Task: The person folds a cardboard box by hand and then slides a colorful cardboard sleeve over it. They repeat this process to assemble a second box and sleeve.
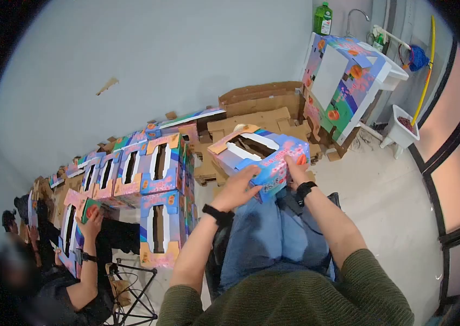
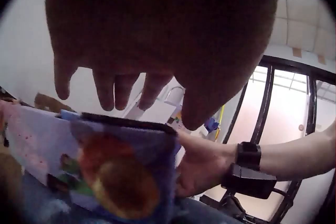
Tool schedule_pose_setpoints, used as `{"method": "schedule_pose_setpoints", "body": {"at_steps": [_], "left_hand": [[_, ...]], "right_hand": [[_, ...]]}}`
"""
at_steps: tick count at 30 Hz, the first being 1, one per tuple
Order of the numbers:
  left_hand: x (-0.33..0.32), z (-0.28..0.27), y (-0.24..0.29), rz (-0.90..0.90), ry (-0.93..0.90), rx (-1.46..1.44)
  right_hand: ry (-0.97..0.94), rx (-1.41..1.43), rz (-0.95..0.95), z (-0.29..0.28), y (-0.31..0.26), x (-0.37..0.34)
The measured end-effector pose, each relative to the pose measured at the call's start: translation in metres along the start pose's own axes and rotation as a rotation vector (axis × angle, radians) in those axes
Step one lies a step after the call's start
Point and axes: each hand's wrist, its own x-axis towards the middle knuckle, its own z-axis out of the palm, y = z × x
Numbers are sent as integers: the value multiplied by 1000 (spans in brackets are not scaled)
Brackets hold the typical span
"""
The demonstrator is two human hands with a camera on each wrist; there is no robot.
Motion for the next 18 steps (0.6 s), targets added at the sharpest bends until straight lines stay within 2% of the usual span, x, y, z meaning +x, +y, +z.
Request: {"method": "schedule_pose_setpoints", "body": {"at_steps": [1,2,5,6,8,10,13,14,17,18], "left_hand": [[-5,-9,2,5,-6,22],[-10,-17,5,9,-12,41],[-30,-32,15,-1,18,280],[-34,-33,18,-28,-36,324],[-38,-34,35,42,-87,418],[-42,-28,50,84,-144,471],[-33,4,59,107,-169,415],[-34,18,64,123,-77,428],[-24,28,59,212,-4,371],[-20,32,58,216,31,380]], "right_hand": [[-60,42,-19,-4,-12,-14],[-17,7,-20,-11,-23,-28],[-257,-52,13,-51,-41,-34],[-251,-237,-10,-64,-46,-41],[-380,-256,29,-88,-54,-49],[-498,-323,58,-110,-56,-49],[-495,-492,0,-115,-75,-62],[-437,-524,-151,-110,-80,-75],[-97,-1296,-1099,-104,-74,-91],[-213,-1362,-1321,-96,-77,-104]]}}
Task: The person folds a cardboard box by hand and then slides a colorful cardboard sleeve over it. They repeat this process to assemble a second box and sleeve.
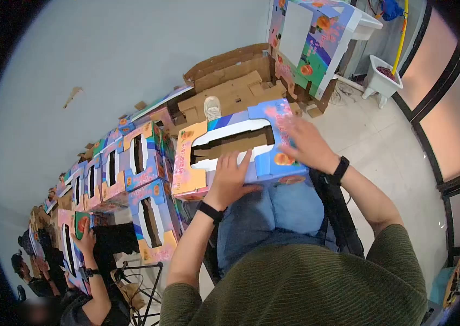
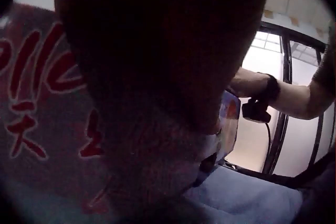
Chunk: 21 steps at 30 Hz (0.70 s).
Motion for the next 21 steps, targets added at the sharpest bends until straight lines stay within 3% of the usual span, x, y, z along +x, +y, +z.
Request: {"method": "schedule_pose_setpoints", "body": {"at_steps": [3,9,17,21], "left_hand": [[7,6,4,4,73,1],[17,12,23,15,123,22],[32,31,42,39,234,-34],[39,21,40,54,179,-70]], "right_hand": [[-78,17,-250,-12,-43,-4],[-295,163,-206,-15,-36,1],[-321,165,-201,-29,-16,-12],[-325,181,-177,-32,-15,-12]]}}
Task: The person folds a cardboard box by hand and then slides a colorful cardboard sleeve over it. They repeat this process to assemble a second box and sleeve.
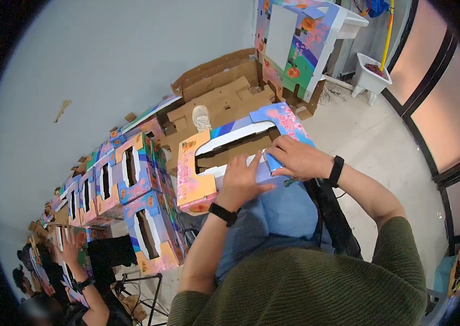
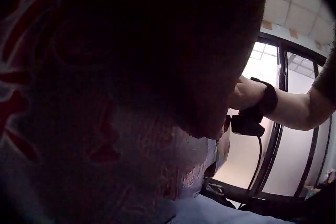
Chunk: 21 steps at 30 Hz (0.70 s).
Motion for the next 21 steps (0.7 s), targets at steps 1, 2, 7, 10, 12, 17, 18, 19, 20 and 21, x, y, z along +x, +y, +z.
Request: {"method": "schedule_pose_setpoints", "body": {"at_steps": [1,2,7,10,12,17,18,19,20,21], "left_hand": [[-1,-2,1,20,26,-5],[-3,-3,3,35,49,-11],[-7,5,21,-40,29,66],[-8,8,36,-115,-23,143],[-8,7,41,-148,-41,161],[-12,7,38,-120,18,133],[-11,5,38,-120,20,119],[-11,3,39,-119,24,103],[-9,2,39,-117,32,87],[-10,3,38,-135,1,79]], "right_hand": [[-1,7,3,-1,-1,0],[-6,-4,-7,-2,-1,-1],[-86,-45,-10,-7,-3,-3],[6,-168,-93,4,-17,-2],[-80,-108,-31,3,-15,1],[-310,-106,-69,-8,-6,14],[-325,-68,-86,-10,-4,17],[-340,-32,-101,-12,-3,21],[-358,1,-116,-15,-1,24],[-378,-9,-141,-16,2,26]]}}
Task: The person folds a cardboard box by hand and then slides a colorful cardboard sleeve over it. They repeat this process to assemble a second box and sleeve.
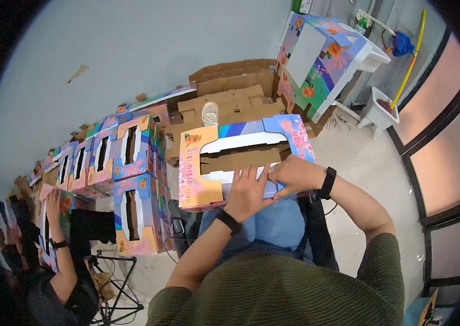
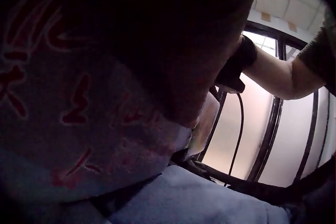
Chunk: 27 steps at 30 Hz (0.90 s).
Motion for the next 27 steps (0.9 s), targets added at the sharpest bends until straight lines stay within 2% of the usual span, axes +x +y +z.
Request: {"method": "schedule_pose_setpoints", "body": {"at_steps": [2,5,9,12,14,15,17,20,21,23,24,27], "left_hand": [[0,1,-3,-41,-61,-16],[4,-8,-3,-99,-214,-52],[2,-1,-6,-63,-173,-33],[1,4,-6,-53,-175,15],[2,1,-4,-92,-248,23],[-1,3,-3,-89,-218,20],[0,7,-4,-76,-147,26],[11,-5,2,-150,-274,-69],[14,-4,4,-141,-213,-62],[17,0,12,-138,-105,-40],[24,-9,19,-211,-242,-87],[18,12,15,-34,-150,170]], "right_hand": [[-49,-26,-51,-3,4,2],[-6,63,-84,-12,1,2],[49,175,-110,-15,-5,-2],[60,313,-53,-40,5,-19],[253,384,-24,-75,-7,-38],[385,259,-45,-81,-7,-46],[451,138,156,-93,-19,-63],[633,97,228,-68,-33,-71],[580,102,240,-57,-40,-72],[590,138,276,-24,-58,-60],[604,127,249,-13,-71,-48],[579,95,230,14,-79,-17]]}}
